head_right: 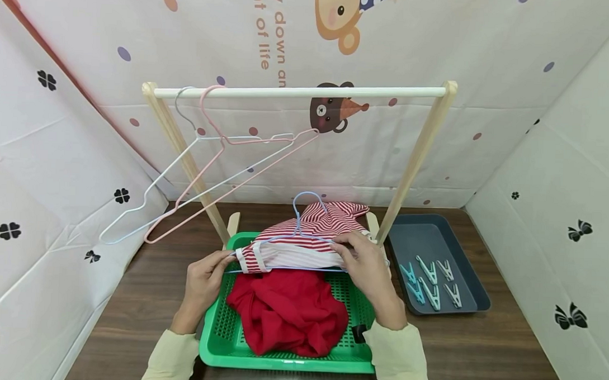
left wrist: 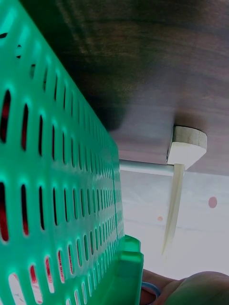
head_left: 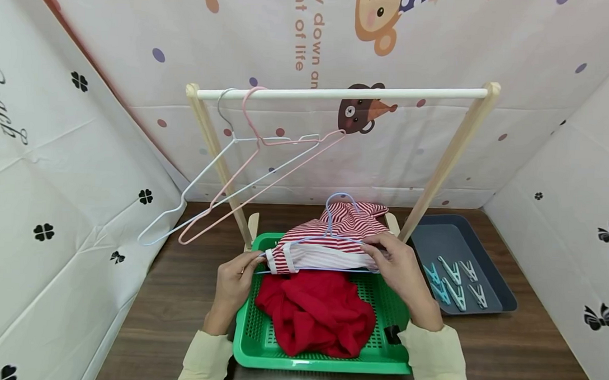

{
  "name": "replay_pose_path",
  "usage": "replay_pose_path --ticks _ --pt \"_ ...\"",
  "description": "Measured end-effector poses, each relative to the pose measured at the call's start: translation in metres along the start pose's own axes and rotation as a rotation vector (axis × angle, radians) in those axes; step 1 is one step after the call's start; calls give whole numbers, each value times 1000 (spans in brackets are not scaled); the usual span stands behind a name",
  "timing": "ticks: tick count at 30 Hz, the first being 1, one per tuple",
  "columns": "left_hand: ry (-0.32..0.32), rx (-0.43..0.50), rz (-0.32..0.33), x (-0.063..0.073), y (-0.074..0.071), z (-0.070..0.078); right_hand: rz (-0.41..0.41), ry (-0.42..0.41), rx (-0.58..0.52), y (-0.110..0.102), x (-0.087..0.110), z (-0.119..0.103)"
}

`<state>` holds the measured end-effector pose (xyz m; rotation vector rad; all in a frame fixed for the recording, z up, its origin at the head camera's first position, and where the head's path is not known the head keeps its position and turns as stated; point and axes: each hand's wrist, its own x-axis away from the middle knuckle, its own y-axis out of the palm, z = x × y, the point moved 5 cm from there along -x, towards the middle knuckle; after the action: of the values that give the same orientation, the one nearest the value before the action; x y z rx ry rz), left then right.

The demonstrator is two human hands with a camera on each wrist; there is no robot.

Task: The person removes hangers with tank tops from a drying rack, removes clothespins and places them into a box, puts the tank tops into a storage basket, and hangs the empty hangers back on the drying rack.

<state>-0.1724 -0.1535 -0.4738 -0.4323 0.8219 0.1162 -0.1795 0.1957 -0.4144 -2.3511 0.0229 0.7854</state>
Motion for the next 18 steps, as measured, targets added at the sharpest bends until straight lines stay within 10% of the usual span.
replay_pose_path --ticks 18 --pt "44 -37 -13 -4 -3 4 53 -21 44 2 1 -2"
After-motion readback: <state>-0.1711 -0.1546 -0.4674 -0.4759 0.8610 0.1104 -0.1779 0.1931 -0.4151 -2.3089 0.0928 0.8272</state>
